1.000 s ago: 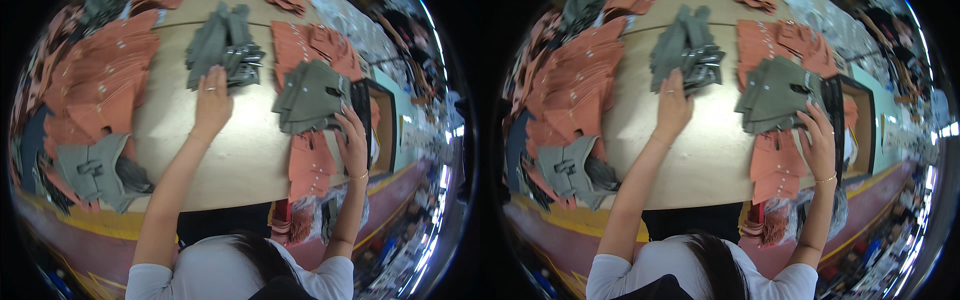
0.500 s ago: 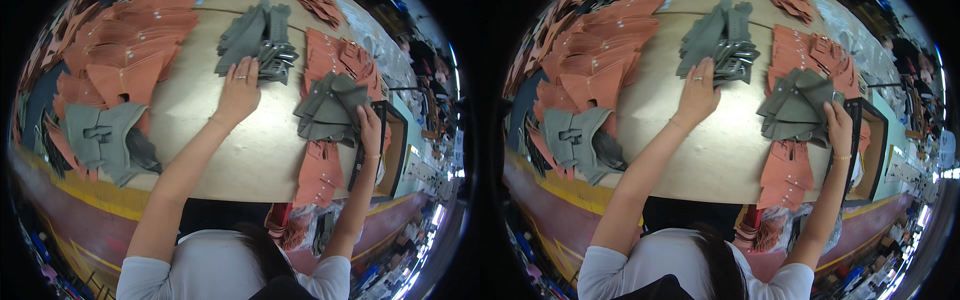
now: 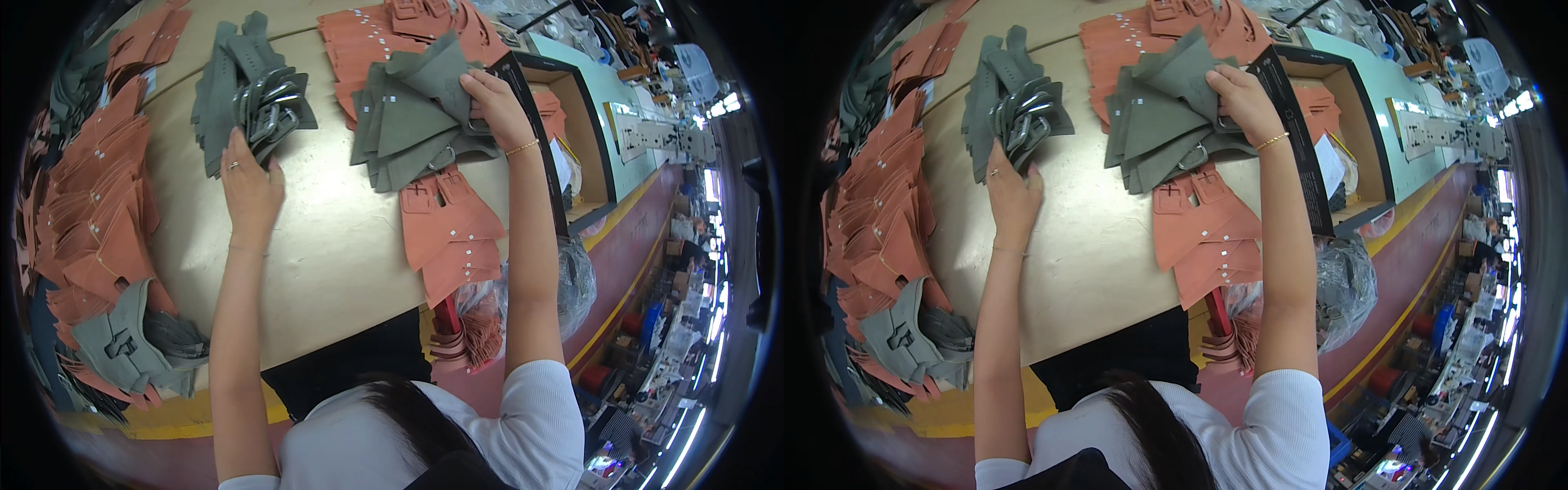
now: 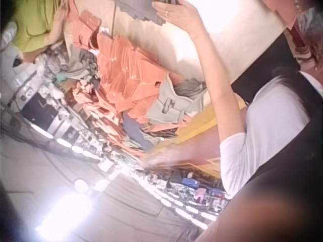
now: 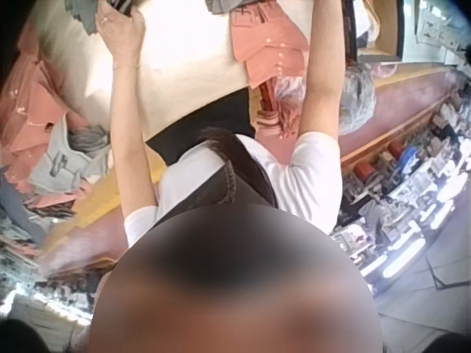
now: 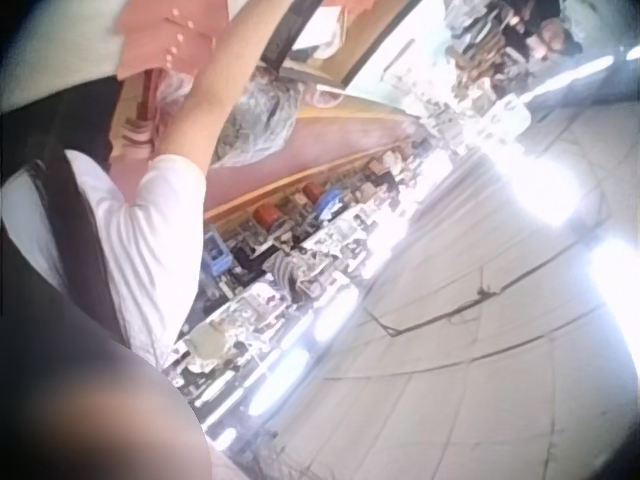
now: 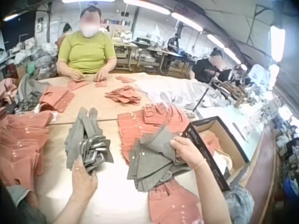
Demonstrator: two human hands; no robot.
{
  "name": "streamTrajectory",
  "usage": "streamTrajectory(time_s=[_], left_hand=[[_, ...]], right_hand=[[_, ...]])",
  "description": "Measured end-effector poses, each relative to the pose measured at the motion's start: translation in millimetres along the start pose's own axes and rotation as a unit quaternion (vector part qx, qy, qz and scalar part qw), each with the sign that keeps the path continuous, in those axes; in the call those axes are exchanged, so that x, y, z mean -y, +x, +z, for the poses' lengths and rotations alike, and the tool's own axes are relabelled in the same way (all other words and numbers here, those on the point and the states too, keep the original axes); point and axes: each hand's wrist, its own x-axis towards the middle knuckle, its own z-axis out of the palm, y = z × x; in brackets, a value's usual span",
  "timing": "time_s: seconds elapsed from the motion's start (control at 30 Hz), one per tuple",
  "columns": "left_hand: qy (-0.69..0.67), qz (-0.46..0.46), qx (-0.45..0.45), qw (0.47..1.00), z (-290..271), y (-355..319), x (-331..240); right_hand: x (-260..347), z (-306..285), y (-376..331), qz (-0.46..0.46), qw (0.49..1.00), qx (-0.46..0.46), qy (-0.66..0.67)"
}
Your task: The person sorts and stacks olive-green and pink fabric pieces with metal buckles on a worktable. They repeatedly pick up pieces, align them, and place them into neat piles, occasionally moving stacks aside to access more items.
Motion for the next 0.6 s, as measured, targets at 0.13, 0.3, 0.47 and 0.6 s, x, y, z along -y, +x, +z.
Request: streamTrajectory(time_s=[0.13, 0.3, 0.47, 0.6], left_hand=[[-0.002, -0.002, 0.005, 1.0, -0.8, 0.8, -0.6], [-0.009, -0.002, -0.001, 1.0, -1.0, 1.4, -0.9], [-0.021, 0.009, -0.01, 1.0, -0.2, 0.7, 1.0], [-0.008, 0.015, -0.013, 1.0, -0.4, 0.4, 1.0]], right_hand=[[-4.6, -2.0, -0.2, -0.017, 1.0, 0.004, 0.002], [-6.8, -5.3, 2.5, -0.018, 1.0, 0.018, -0.015], [-4.5, -3.4, 0.8, -0.016, 1.0, 0.018, -0.019], [-3.0, 0.0, -1.1, -0.014, 1.0, -0.005, -0.015]])
